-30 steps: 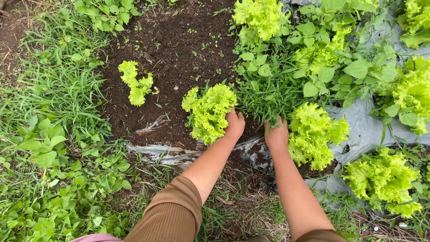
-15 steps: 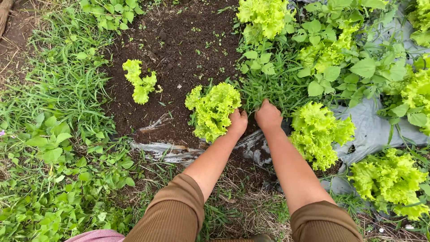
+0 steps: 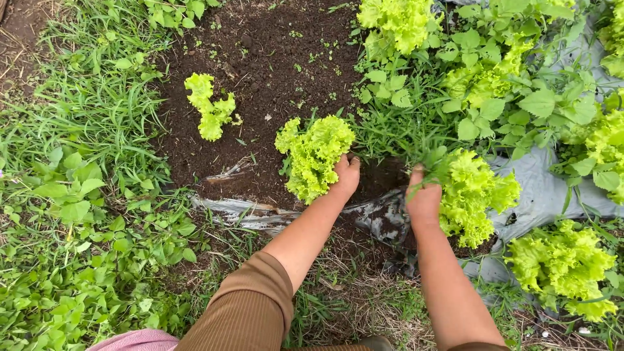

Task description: Weeding a garden bed around lettuce plants by hand

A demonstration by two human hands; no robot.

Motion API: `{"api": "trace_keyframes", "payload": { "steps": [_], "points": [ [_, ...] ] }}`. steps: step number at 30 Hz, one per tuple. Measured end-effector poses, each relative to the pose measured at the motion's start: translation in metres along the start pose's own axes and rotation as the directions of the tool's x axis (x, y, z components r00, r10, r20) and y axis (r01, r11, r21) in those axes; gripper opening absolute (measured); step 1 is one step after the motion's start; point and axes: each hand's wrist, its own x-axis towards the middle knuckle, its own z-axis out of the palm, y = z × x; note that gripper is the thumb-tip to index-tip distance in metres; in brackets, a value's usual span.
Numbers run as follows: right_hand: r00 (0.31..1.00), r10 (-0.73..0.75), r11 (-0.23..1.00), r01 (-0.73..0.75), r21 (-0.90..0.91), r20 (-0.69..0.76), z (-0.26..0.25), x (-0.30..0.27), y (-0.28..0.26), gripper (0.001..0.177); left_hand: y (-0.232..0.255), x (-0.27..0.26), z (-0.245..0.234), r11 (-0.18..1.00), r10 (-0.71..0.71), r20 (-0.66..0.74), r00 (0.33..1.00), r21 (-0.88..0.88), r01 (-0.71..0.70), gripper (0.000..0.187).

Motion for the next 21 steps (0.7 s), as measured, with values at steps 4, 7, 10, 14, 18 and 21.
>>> {"api": "trace_keyframes", "payload": {
  "steps": [4, 7, 10, 14, 18, 21],
  "points": [
    [0.953, -0.066, 0.932, 0.165, -0.323, 0.295, -0.006, -0.010, -0.019, 0.062, 0.020, -0.006, -0.018, 0.990, -0.143, 0.117, 0.983, 0.028, 0.141, 0.042],
    [0.867, -0.267, 0.667, 0.481, -0.569, 0.420, 0.029, 0.023, -0.011, 0.055, 0.030, -0.003, -0.024, 0.976, -0.212, 0.144, 0.967, -0.011, 0.215, 0.054],
    [0.875, -0.302, 0.607, 0.483, -0.631, 0.379, 0.066, 0.025, -0.036, 0.071, 0.045, -0.018, -0.047, 0.963, -0.260, 0.182, 0.948, -0.019, 0.268, 0.064],
    [0.917, -0.349, 0.766, 0.397, -0.506, 0.192, 0.094, 0.030, -0.057, 0.060, 0.089, -0.034, -0.074, 0.962, -0.223, 0.200, 0.954, -0.116, 0.249, 0.069],
    [0.912, -0.363, 0.796, 0.410, -0.446, 0.190, 0.100, 0.054, -0.020, 0.044, 0.105, -0.051, -0.090, 0.967, -0.127, 0.186, 0.974, -0.195, 0.163, 0.071],
    [0.958, -0.264, 0.938, 0.282, -0.202, 0.112, 0.106, 0.075, 0.018, 0.044, 0.097, -0.045, -0.087, 0.965, -0.022, 0.145, 0.989, -0.257, 0.059, 0.066]
  ]
}}
